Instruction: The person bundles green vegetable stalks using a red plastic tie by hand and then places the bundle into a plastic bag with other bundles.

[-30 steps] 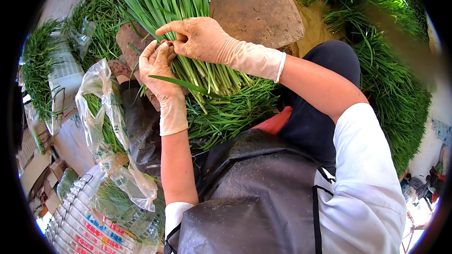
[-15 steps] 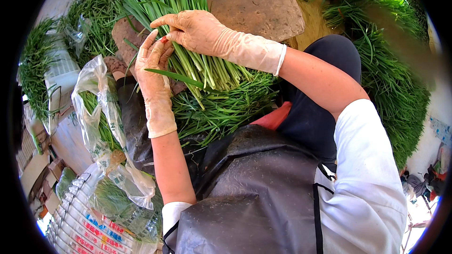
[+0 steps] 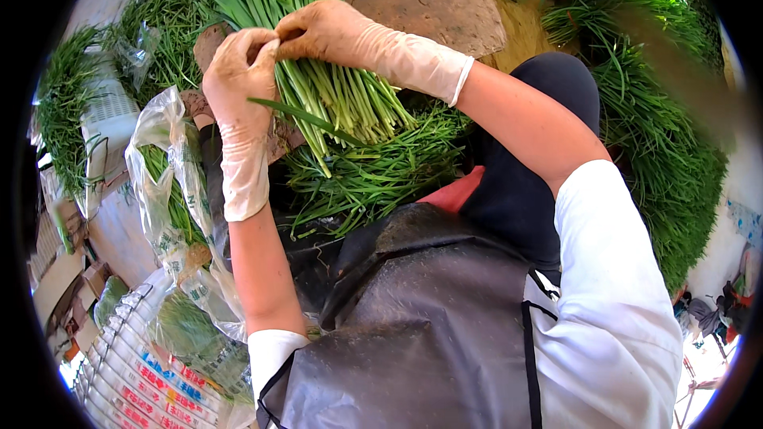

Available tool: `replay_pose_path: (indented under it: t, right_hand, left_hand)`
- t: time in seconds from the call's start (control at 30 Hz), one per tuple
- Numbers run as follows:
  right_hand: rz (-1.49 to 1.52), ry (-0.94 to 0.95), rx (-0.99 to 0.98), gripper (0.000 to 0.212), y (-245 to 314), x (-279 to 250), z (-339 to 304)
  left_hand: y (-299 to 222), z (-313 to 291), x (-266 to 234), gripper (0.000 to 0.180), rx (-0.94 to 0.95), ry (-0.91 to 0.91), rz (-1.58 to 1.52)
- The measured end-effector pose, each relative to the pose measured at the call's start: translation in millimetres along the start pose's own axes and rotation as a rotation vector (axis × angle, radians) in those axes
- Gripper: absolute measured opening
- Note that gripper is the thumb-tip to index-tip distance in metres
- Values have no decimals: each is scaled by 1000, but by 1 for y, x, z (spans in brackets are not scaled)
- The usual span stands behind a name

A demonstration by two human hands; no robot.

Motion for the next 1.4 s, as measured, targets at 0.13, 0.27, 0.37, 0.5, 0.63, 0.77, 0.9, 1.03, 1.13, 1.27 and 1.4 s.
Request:
replay_pose_path:
  t: [0.13,0.27,0.37,0.5,0.63,0.77,0.9,1.03,1.13,1.27,1.4]
  right_hand:
    - [256,-124,114,22,-9,-11,-12]
    - [413,-186,147,25,-24,-26,-17]
    - [505,-198,134,28,-26,-28,-20]
    - [643,-385,159,27,-34,-36,-28]
    - [847,-624,241,26,-82,-62,-77]
    - [790,-620,339,25,-71,-62,-91]
    - [497,-509,352,29,-61,-56,-85]
    - [469,-505,372,27,-74,-73,-95]
    - [491,-434,397,29,-80,-76,-97]
    - [515,-457,402,31,-72,-70,-90]
    - [479,-460,391,28,-84,-77,-97]
  left_hand:
    - [-12,-11,-11,15,22,0,-187]
    - [3,-68,8,39,-330,506,-796]
    - [-25,-128,31,46,-387,700,-545]
    - [-17,-212,47,20,-52,857,-125]
    - [-1,-170,3,21,-484,806,-427]
    - [12,-77,3,43,-509,289,-398]
    - [-6,-40,46,59,-340,-96,208]
    - [7,-16,51,22,-397,31,-18]
    - [8,-9,21,13,-592,281,-383]
    - [52,11,-27,15,-681,351,-603]
    - [67,30,-60,9,-659,394,-880]
Point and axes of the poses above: each hand's wrist, its own z-axis towards the middle knuckle, its own x-axis out of the palm, y = z × x, the point moved 7 cm from there along z, towards the middle knuckle, and after that the axes turned 15 degrees about -x, right-handed, at the moved point
